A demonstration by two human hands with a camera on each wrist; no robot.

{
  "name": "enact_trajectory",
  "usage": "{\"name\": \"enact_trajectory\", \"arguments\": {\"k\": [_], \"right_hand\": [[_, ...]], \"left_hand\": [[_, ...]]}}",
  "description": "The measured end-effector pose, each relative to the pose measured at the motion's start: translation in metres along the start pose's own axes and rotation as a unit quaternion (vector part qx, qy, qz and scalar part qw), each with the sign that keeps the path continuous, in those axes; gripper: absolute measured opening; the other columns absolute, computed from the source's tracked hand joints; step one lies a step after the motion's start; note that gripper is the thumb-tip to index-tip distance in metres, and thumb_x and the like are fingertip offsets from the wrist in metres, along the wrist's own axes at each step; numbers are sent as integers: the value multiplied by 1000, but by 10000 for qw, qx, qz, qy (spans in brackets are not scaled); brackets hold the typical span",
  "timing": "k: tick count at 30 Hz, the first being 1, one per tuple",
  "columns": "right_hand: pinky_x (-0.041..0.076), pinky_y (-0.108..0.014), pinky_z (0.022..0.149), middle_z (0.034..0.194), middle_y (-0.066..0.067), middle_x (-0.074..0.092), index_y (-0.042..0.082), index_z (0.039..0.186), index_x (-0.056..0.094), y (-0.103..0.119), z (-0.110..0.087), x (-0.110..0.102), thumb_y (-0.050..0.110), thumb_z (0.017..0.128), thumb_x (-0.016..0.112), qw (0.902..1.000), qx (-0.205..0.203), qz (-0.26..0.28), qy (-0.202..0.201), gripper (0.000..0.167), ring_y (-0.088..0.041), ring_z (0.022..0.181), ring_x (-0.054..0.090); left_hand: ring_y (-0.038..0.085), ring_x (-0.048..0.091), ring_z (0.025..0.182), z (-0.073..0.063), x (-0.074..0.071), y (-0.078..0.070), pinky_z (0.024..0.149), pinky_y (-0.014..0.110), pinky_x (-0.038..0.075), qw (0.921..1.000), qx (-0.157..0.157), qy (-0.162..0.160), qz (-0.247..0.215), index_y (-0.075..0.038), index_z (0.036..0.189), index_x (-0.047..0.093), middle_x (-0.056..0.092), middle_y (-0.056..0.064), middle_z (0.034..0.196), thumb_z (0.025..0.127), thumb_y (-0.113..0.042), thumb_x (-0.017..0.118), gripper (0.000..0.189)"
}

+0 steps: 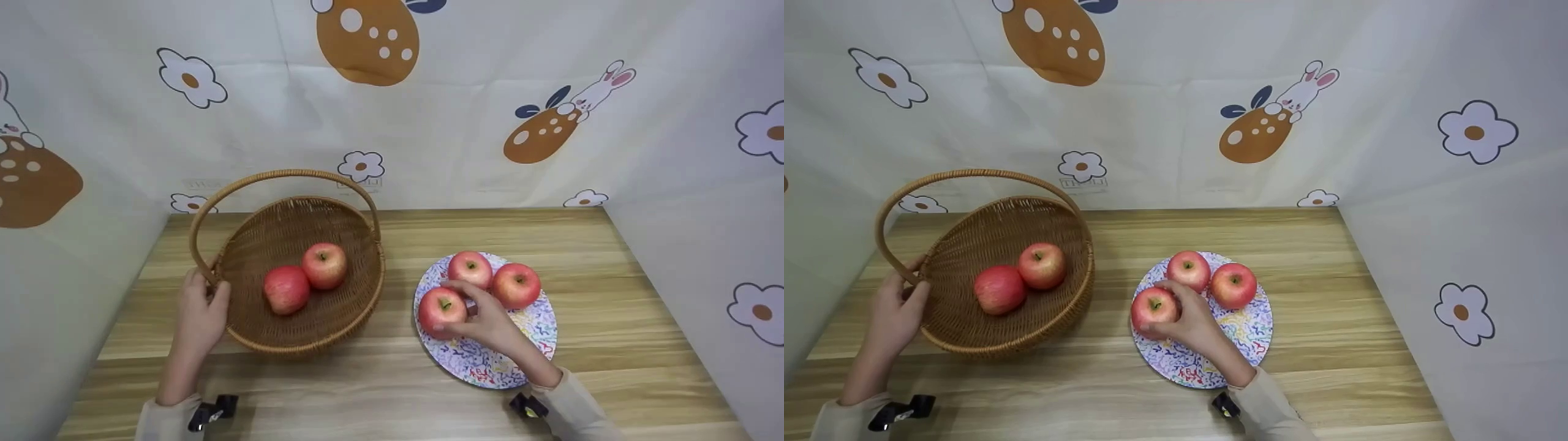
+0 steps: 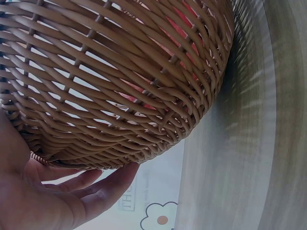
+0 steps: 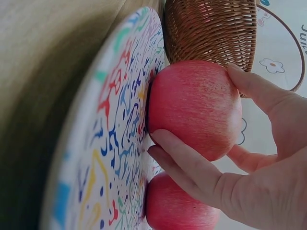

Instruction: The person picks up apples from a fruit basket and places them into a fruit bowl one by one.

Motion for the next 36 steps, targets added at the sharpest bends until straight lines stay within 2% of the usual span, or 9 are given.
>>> {"name": "enact_trajectory", "arguments": {"k": [4,10,22,26,32,36], "right_hand": [[59,-24,73,140,-29,60,-7,142,57,1,0,0,7,81,89,10000,-5,72,47,69,-19,88,70],[60,-25,75,142,-30,59,-7,142,56,2,0,0,7,81,90,10000,31,61,71,71,-26,90,73],[62,-34,84,139,-25,63,-5,140,59,8,-3,-2,11,80,91,9984,-242,-495,-115,70,-30,101,72],[61,-38,89,141,-24,63,-5,141,59,10,-3,-2,13,80,91,9984,-221,-515,-78,71,-36,108,71],[59,-43,96,143,-20,64,-2,141,60,15,-4,-6,15,82,90,9980,-218,-586,-44,69,-36,123,64],[58,-44,97,142,-20,64,-3,141,60,18,-6,-9,18,83,91,9975,-275,-638,-81,69,-37,124,63]], "left_hand": [[40,53,116,0,0,1,85,14,39,10000,-65,55,-10,20,147,45,53,36,133,102,1,48,49],[40,55,113,0,0,1,84,13,39,10000,-51,-11,-3,18,147,47,54,36,133,101,2,49,48],[42,55,112,0,0,0,87,23,41,10000,-32,-55,65,18,146,48,54,36,131,101,1,49,49],[42,56,111,0,0,0,84,19,41,10000,-46,-30,43,19,147,47,54,36,131,101,1,49,49],[41,56,109,1,0,0,80,13,41,9999,-79,32,-93,20,148,45,53,37,132,100,1,46,51],[40,56,109,1,0,0,80,14,40,9999,-103,28,-47,19,148,45,54,36,131,100,1,47,51]]}}
Point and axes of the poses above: each hand's wrist, its own z-axis towards the middle knuckle, its own x-axis out of the palm, y = z × x, the point moved 5 cm from there along z, towards the middle knuckle
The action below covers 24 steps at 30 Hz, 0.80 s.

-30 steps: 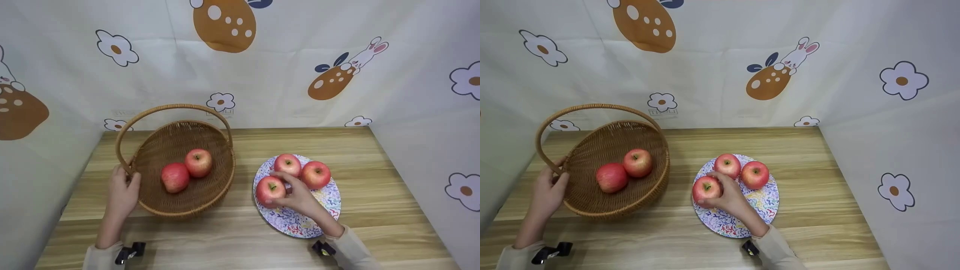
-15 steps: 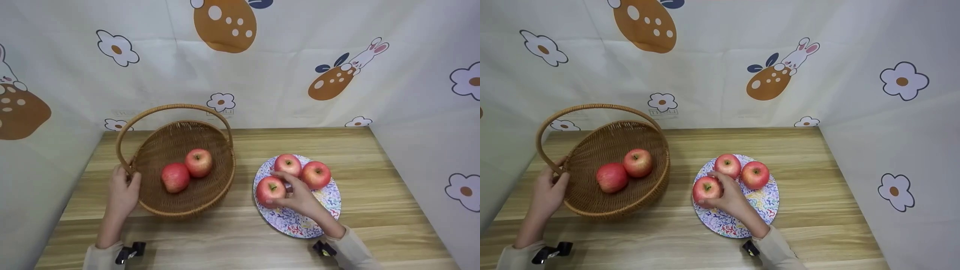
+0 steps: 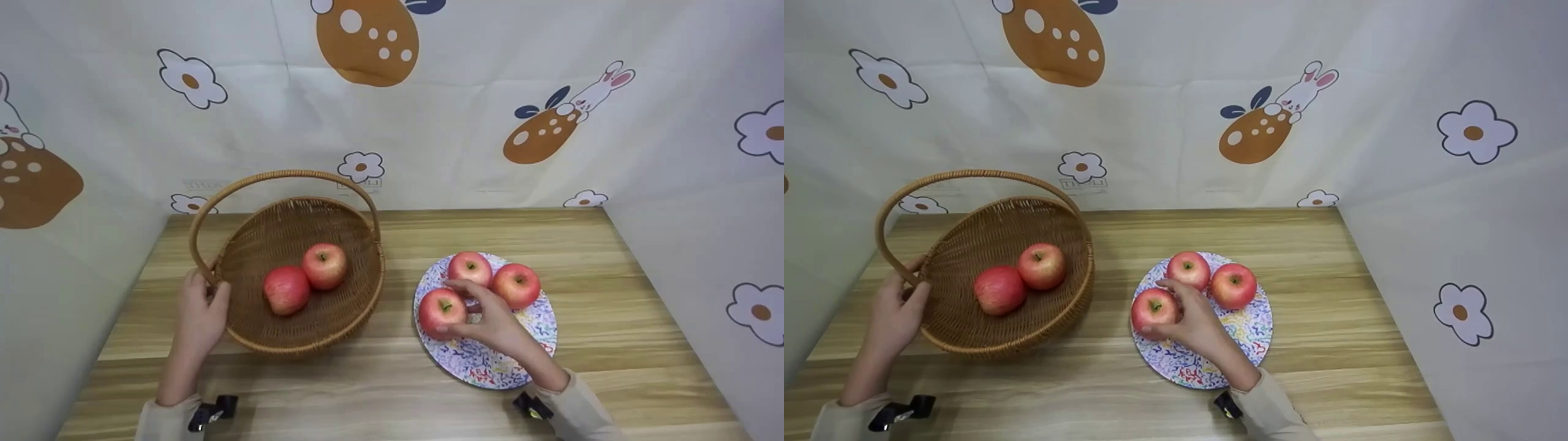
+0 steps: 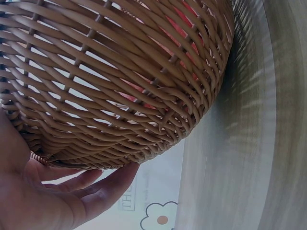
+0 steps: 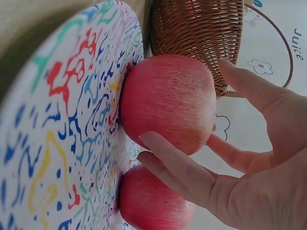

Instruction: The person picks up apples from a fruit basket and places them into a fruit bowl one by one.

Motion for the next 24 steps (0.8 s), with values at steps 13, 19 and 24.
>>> {"name": "enact_trajectory", "arguments": {"k": [13,19,24], "right_hand": [[57,-50,99,138,-23,65,-5,140,61,7,-3,-6,12,83,90,9998,171,30,-68,66,-42,121,65],[59,-47,97,138,-25,65,-7,140,60,15,-5,-12,9,83,89,9992,276,220,-206,66,-46,124,63],[63,-30,78,137,-28,64,-8,138,61,21,-7,-16,8,82,90,9987,173,154,-456,65,-49,121,64]], "left_hand": [[40,55,108,0,0,0,81,15,40,10000,-6,-5,-23,19,147,46,53,36,132,100,1,48,51],[39,54,105,0,-1,-2,81,18,40,9999,83,-118,-42,20,145,48,54,37,130,98,1,48,50],[40,54,113,-1,0,-1,83,15,39,10000,-87,4,-49,18,148,45,51,36,138,101,0,48,51]]}}
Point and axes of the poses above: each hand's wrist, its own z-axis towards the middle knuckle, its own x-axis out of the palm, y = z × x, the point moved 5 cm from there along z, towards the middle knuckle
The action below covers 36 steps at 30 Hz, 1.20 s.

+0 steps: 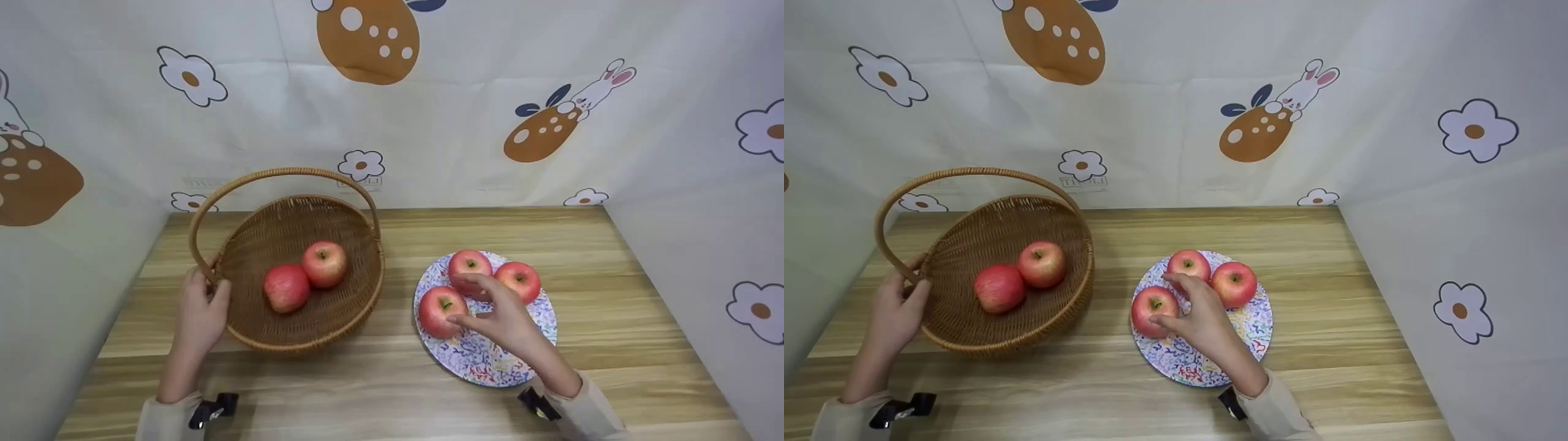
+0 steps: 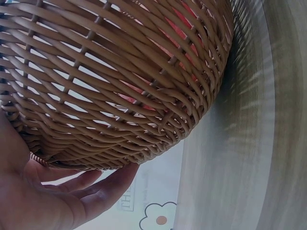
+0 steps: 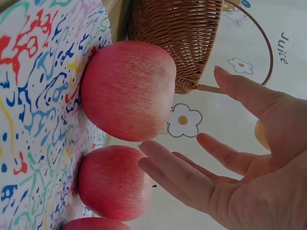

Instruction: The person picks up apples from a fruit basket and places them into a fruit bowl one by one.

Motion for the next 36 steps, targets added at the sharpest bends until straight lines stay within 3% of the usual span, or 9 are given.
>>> {"name": "enact_trajectory", "arguments": {"k": [3,6,14,23,31,36], "right_hand": [[62,-24,75,138,-26,64,-7,137,62,3,0,-1,7,82,90,9999,-71,-85,-112,63,-48,123,63],[62,-26,76,140,-24,64,-6,137,63,6,1,0,7,82,90,9998,-76,-139,-155,63,-46,126,62],[60,-54,91,138,-19,67,-2,137,64,11,1,1,14,83,91,9995,-11,-261,-196,62,-44,126,63],[56,-59,97,134,-22,69,-4,136,64,13,0,2,9,85,87,9995,-174,-132,-243,57,-46,124,64],[54,-60,100,133,-18,70,-1,134,66,17,1,4,11,85,88,9993,-244,123,-267,55,-46,122,65],[56,-56,98,131,-11,72,1,131,68,20,1,5,13,85,89,9990,-342,-5,-294,52,-42,120,67]], "left_hand": [[42,56,116,0,-1,1,83,14,39,9999,-72,20,96,17,149,45,52,35,139,102,-1,49,50],[43,56,117,0,-3,2,83,13,39,9998,-108,26,172,17,148,45,52,34,138,103,-2,49,49],[42,56,117,0,-4,2,84,13,39,9997,-169,5,172,16,150,44,52,35,139,102,-2,48,52],[44,55,117,1,-2,2,90,28,42,9994,-169,55,290,18,148,45,52,35,138,103,-2,49,49],[44,56,111,-1,-1,0,81,16,41,9999,84,35,60,20,146,45,52,36,134,102,-2,49,49],[42,55,108,-1,-1,-1,81,18,41,9998,163,-38,69,20,145,47,54,36,131,101,-2,49,50]]}}
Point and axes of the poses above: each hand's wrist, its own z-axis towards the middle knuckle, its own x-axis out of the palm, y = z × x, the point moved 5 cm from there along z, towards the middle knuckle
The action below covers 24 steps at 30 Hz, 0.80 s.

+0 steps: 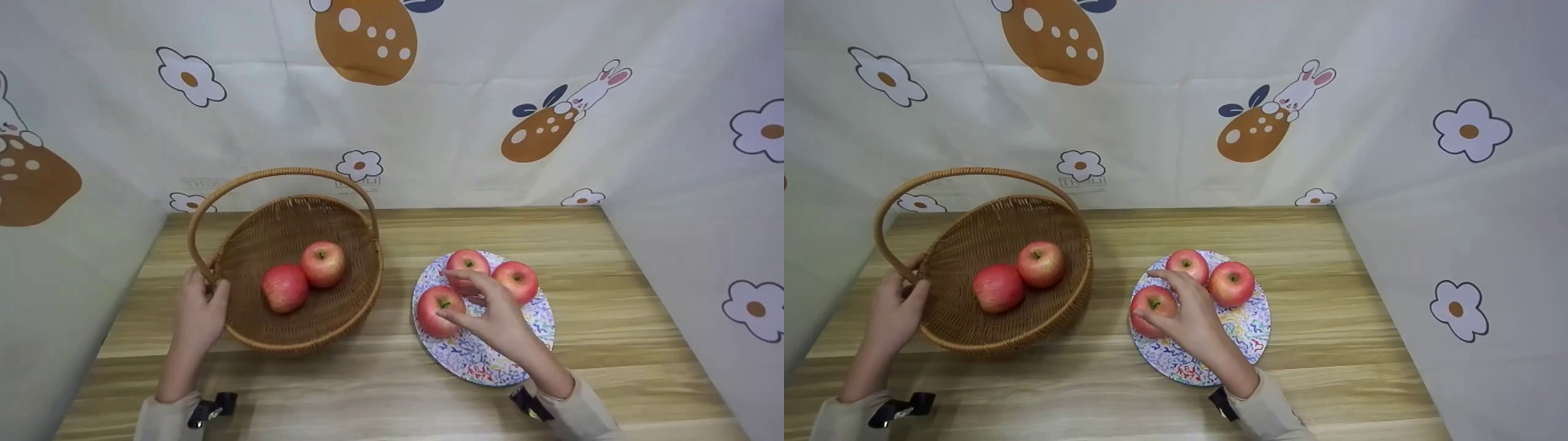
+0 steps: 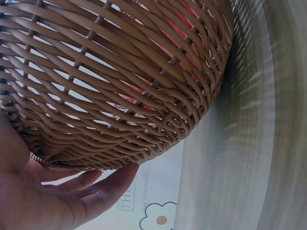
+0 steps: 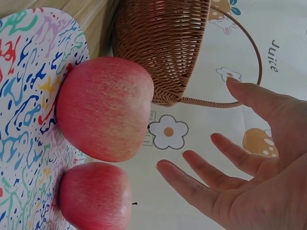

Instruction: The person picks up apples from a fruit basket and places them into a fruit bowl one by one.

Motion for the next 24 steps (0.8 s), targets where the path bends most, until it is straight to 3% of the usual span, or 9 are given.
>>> {"name": "enact_trajectory", "arguments": {"k": [10,17,24], "right_hand": [[54,-56,102,134,-14,69,0,133,68,6,1,5,12,84,89,10000,-63,-46,25,54,-35,124,65],[57,-51,98,134,-13,69,1,132,68,12,3,9,15,84,90,9998,-163,-98,48,54,-34,122,67],[58,-46,89,122,-5,73,3,130,70,17,7,14,17,83,91,9987,-285,-417,18,54,-32,105,71]], "left_hand": [[43,55,112,-1,0,1,82,16,40,9999,-135,81,54,19,147,45,52,35,134,103,-2,50,49],[44,55,113,0,0,2,85,22,41,9998,-128,118,69,20,147,44,52,37,135,103,-1,50,50],[42,55,109,1,1,1,79,15,41,10000,-50,52,-53,19,148,45,52,37,135,102,2,49,50]]}}
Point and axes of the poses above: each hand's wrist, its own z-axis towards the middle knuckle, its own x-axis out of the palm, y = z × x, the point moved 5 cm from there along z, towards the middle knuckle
